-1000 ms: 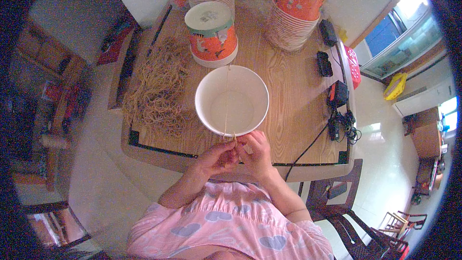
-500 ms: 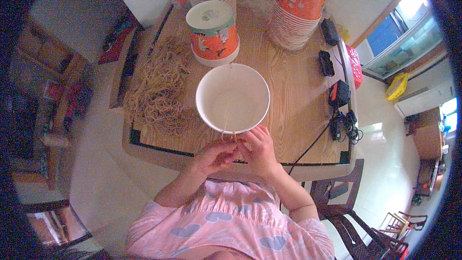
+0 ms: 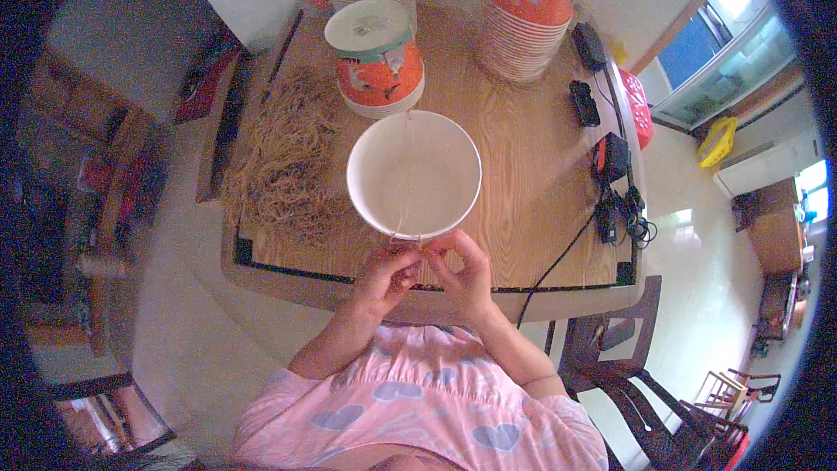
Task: Thread and secure handles onto paper buckets.
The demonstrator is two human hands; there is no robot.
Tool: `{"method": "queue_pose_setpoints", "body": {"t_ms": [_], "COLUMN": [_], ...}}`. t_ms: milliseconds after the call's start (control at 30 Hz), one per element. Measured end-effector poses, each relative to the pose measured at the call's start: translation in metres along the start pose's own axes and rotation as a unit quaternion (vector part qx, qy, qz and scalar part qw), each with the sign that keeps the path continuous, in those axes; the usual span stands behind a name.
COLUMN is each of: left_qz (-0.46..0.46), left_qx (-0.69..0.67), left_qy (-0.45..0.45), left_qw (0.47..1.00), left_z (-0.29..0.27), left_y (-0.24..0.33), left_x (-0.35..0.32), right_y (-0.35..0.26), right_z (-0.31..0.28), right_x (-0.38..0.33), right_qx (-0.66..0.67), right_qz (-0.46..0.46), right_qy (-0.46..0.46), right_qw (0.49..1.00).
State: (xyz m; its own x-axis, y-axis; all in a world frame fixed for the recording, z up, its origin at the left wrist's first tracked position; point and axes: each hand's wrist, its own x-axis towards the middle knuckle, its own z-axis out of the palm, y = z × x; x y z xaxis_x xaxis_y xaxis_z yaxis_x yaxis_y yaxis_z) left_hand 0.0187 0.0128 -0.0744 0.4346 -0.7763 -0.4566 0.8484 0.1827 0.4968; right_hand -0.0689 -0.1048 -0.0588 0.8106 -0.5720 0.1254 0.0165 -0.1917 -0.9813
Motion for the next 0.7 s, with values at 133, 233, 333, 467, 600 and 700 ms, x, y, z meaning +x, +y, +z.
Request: {"method": "queue_pose_setpoints", "body": {"t_ms": [133, 233, 333, 467, 600, 700], "left_qz": [0.056, 0.091, 0.106, 0.055, 0.024, -0.004], "left_qx": [0.051, 0.096, 0.104, 0.08, 0.089, 0.063], "left_qy": [0.028, 0.031, 0.038, 0.07, 0.047, 0.002], "left_qw": [0.997, 0.991, 0.988, 0.993, 0.995, 0.998], "left_z": [0.011, 0.015, 0.02, 0.017, 0.013, 0.005], "left_y": [0.002, 0.001, 0.004, 0.007, 0.01, 0.008], "left_x": [-0.007, -0.01, -0.015, -0.012, -0.005, 0.0], "right_y": [-0.001, -0.002, 0.0, 0.001, -0.003, 0.009], "right_z": [0.0, 0.001, 0.0, -0.001, -0.001, -0.002], "right_x": [-0.001, -0.001, -0.001, 0.0, 0.004, 0.005], "right_qx": [-0.003, 0.011, 0.015, -0.003, -0.058, -0.042], "right_qz": [0.009, 0.022, 0.027, 0.015, 0.002, 0.039], "right_qy": [0.01, 0.012, 0.014, 0.012, -0.009, -0.044], "right_qw": [1.0, 1.0, 0.999, 1.0, 0.998, 0.997]}}
